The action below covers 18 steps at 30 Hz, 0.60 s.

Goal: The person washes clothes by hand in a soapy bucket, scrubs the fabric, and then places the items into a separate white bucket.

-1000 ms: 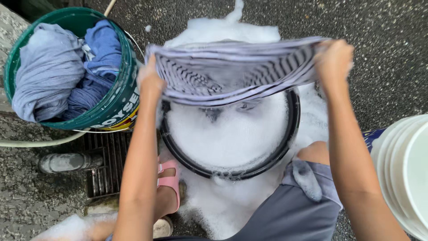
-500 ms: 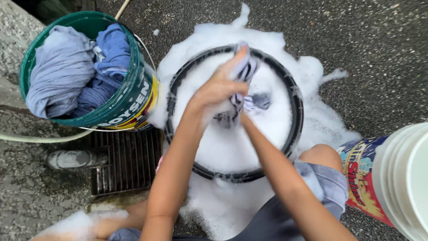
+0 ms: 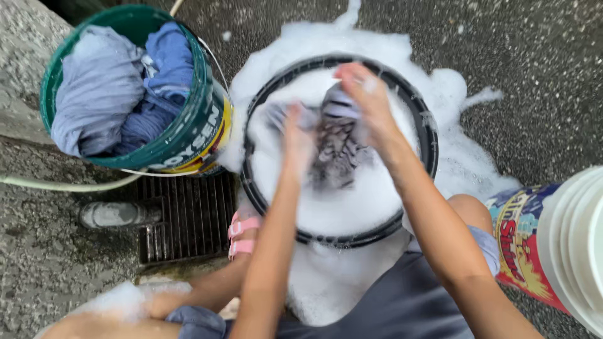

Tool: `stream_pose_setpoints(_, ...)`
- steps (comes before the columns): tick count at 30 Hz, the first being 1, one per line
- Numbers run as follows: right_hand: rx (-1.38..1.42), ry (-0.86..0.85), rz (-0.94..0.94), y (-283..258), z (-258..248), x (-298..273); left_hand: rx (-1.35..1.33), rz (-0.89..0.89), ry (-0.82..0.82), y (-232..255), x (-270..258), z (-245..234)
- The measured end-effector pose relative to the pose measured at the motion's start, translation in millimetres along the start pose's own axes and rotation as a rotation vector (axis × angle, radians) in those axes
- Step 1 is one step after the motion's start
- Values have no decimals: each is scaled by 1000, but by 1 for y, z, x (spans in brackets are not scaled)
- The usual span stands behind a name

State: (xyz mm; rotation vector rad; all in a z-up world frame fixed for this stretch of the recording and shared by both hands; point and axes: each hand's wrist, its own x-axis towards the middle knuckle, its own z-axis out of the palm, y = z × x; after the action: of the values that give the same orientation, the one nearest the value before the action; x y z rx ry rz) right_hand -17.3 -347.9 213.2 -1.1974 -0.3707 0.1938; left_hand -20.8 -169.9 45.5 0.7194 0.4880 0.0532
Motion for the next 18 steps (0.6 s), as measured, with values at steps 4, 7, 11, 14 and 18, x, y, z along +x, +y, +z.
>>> stream_pose_setpoints(4, 312, -69, 73, -22, 15, 19, 40, -411, -282, -52, 44, -14)
stream_pose_setpoints(7, 143, -83, 19, -53, 2, 20, 1135, -185, -392, 39, 27, -19)
stream_pose_setpoints(11, 42, -217, 16, -76, -15, 35, 1402, 607, -664, 111, -33, 36)
stream_pose_setpoints(14, -326, -234, 65, -51, -44, 68, 1082, 304, -891, 83, -49, 65)
stream_pose_setpoints(18, -1260, -303, -57, 22, -115, 101, 1246, 136, -586, 17, 9, -4)
